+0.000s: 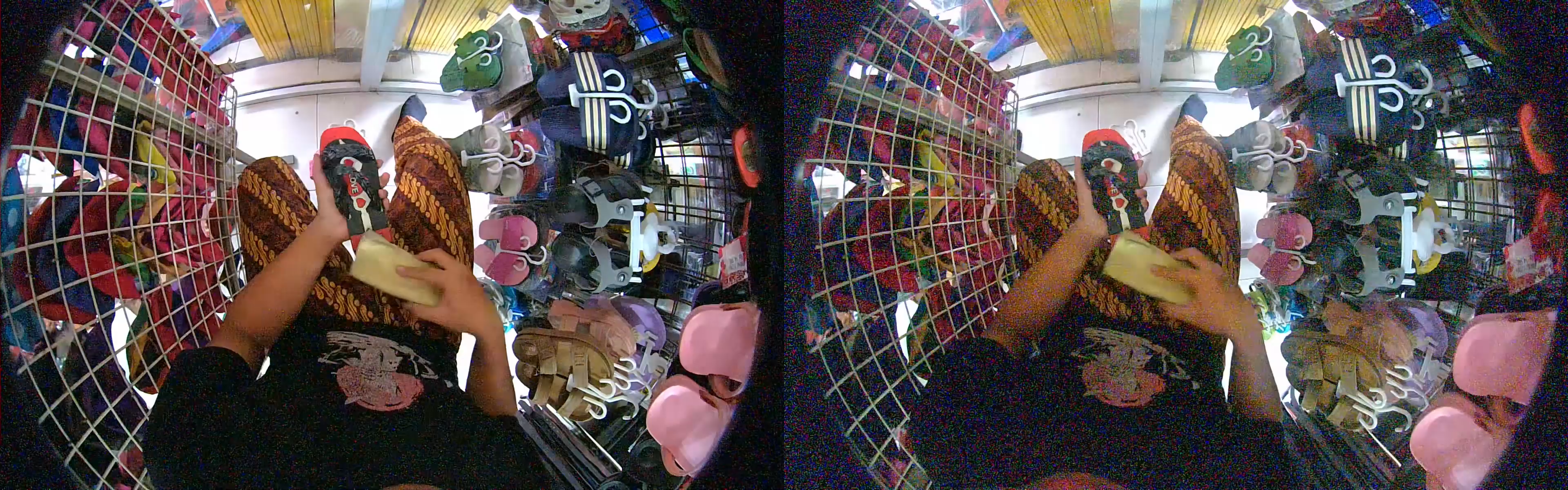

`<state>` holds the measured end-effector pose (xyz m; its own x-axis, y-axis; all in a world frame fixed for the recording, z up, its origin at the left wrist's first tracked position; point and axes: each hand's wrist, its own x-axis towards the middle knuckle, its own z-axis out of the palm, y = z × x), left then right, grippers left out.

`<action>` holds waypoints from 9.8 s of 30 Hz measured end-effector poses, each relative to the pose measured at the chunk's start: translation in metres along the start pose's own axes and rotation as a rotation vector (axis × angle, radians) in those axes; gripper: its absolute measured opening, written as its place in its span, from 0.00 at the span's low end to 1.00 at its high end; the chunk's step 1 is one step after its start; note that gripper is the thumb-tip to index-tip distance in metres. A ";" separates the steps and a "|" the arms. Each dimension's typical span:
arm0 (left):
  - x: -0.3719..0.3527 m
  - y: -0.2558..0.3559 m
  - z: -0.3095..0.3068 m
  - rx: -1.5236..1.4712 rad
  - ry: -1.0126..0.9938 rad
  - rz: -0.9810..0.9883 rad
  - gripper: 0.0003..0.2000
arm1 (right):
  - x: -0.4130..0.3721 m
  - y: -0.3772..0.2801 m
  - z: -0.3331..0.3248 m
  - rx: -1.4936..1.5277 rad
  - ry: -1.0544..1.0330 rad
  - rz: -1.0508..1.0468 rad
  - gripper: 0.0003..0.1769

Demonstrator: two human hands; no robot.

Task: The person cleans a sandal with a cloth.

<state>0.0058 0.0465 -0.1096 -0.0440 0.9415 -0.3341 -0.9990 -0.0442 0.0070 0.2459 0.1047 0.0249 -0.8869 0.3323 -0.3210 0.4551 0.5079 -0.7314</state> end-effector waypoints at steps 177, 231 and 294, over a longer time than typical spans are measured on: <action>-0.031 -0.039 -0.026 1.275 -0.254 0.120 0.35 | -0.011 0.021 -0.002 0.084 0.965 -0.352 0.27; -0.080 -0.026 0.112 1.290 0.135 -0.368 0.30 | -0.038 0.028 -0.023 -0.145 0.556 0.085 0.26; -0.023 -0.070 0.049 1.053 0.064 -0.701 0.32 | -0.026 0.064 0.004 0.058 0.631 0.633 0.37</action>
<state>0.0761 0.0440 -0.0566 0.4670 0.6360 -0.6144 -0.3317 0.7701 0.5450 0.2973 0.1255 -0.0156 -0.2544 0.9204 -0.2968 0.8243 0.0458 -0.5643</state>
